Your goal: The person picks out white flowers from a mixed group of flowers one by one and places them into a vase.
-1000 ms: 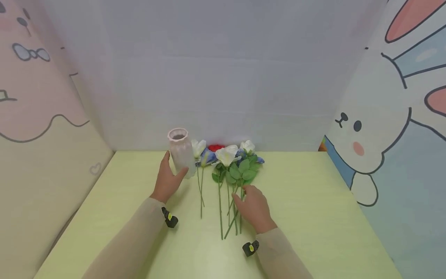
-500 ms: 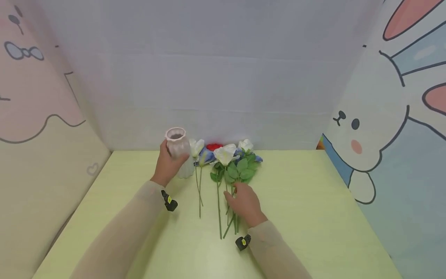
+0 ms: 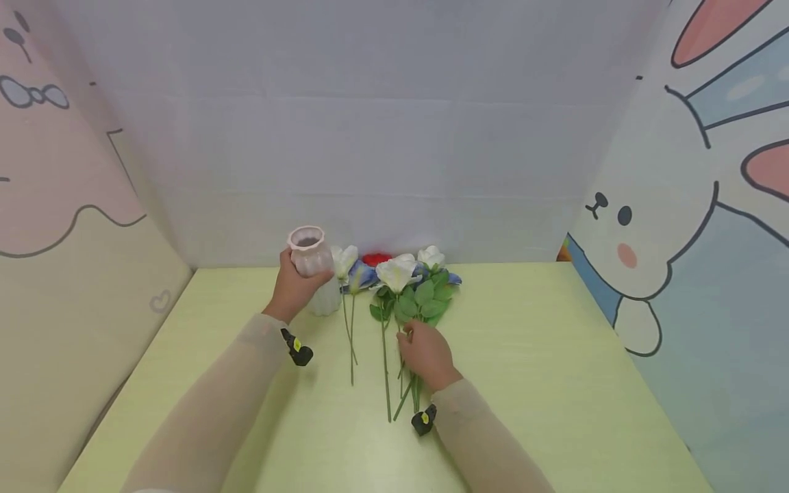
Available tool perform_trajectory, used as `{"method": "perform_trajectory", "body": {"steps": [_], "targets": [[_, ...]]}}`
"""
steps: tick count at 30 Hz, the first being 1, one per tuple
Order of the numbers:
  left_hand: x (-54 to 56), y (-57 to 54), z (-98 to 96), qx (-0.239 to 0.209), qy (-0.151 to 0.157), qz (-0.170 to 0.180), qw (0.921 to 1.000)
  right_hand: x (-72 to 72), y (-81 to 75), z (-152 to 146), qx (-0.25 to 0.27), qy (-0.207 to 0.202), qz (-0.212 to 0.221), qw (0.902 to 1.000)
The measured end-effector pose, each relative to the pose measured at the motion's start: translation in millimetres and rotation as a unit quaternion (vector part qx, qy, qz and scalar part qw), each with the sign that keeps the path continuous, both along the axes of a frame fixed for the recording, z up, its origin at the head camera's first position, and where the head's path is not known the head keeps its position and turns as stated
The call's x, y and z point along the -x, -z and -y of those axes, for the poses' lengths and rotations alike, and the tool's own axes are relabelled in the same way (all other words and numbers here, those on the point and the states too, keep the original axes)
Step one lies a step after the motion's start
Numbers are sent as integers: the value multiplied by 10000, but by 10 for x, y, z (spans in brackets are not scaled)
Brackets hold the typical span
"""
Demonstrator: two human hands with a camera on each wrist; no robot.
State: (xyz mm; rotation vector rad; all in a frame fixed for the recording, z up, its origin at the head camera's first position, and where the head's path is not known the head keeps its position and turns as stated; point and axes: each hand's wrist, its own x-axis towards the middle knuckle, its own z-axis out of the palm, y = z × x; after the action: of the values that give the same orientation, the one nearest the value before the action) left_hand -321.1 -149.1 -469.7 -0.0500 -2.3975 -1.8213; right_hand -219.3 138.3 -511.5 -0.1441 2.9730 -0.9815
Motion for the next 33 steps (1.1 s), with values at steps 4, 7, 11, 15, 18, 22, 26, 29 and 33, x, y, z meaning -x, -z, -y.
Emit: {"method": "perform_trajectory", "body": {"steps": [4, 7, 11, 15, 18, 22, 26, 29, 33], "targets": [[-14, 6, -2, 7, 5, 43, 10000, 9, 22, -22, 63, -59, 81, 9999], [-45, -4, -10, 14, 37, 78, 10000, 8, 40, -34, 112, -49, 178, 9998], [-104, -10, -15, 1, 47, 83, 10000, 22, 53, -34, 85, -17, 244, 9997], [-172, 11, -32, 9, -50, 67, 10000, 45, 58, -37, 61, 10, 332, 9994], [-229, 28, -51, 53, -95, 64, 9999, 55, 53, -43, 112, 88, 440, 9989], [-301, 52, -66, 128, -162, 30, 9998, 58, 35, -56, 157, 129, 486, 9986], [-373, 74, -64, 178, -231, 41, 9996, 61, 27, -58, 199, 121, 450, 9987], [-429, 82, -58, 188, -216, 69, 9996, 62, 30, -54, 219, 143, 454, 9986], [-506, 84, -56, 199, -160, 69, 9997, 52, 23, -56, 241, 153, 469, 9985]]}}
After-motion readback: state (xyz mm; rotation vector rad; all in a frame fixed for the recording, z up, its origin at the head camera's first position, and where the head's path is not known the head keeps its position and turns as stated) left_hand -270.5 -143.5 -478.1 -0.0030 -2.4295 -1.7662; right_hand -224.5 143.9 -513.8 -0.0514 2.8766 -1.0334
